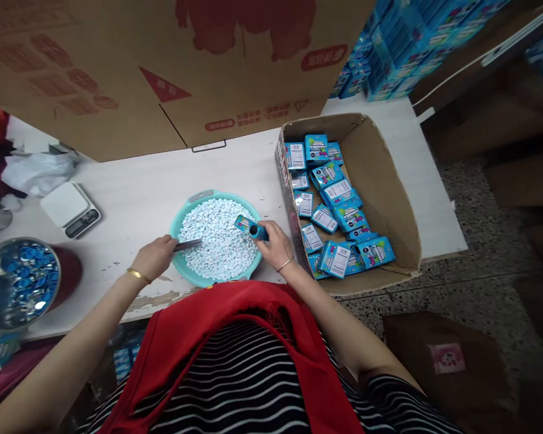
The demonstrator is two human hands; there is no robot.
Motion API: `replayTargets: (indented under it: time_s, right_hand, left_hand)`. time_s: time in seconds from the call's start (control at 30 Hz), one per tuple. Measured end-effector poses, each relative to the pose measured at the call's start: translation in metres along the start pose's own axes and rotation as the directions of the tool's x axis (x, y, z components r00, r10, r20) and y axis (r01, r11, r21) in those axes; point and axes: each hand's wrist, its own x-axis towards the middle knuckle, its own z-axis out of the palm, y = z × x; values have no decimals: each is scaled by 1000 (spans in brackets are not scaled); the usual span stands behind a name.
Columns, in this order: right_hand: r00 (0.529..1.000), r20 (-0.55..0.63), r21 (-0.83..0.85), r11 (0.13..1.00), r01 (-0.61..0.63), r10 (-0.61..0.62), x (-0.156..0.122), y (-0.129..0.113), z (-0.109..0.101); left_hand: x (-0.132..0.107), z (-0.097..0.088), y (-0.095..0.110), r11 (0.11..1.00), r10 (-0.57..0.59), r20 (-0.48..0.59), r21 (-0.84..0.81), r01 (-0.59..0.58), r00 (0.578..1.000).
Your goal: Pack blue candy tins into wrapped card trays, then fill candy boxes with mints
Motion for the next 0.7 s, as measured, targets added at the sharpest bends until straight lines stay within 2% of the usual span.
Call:
replayTargets:
  time_s: [0.07,0.13,0.27,0.4,0.53,0.6,0.7]
  right_hand:
    - [999,-18,-5,1000,-27,27,0,3,-7]
    - [999,-16,-10,999,-45,44,-1,5,-12]
    - [997,-15,-9,997,-72,72,-4,4,-15]
    - [995,-25,-5,995,-95,95,-7,4,-12]
    - [996,-6,-12,996,-94,94,-8,6,-11]
    - [996,-1,-34,996,-85,85,-8,8,-12]
    - [998,23,-90,995,-52,54,-7,8,-13]
  left_hand:
    - [20,36,4,990,25,15,-137,-22,1000]
    - [40,61,20,972,56,-7,-228,-57,998]
    - [69,82,51,937,108,-58,-327,-121,992]
    - [72,88,56,881,151,-109,-436,-184,982]
    - [57,84,49,824,169,-157,-519,-227,973]
    - [47,74,44,776,173,-200,-575,-259,964]
    - [30,47,37,706,182,-292,-626,-331,939]
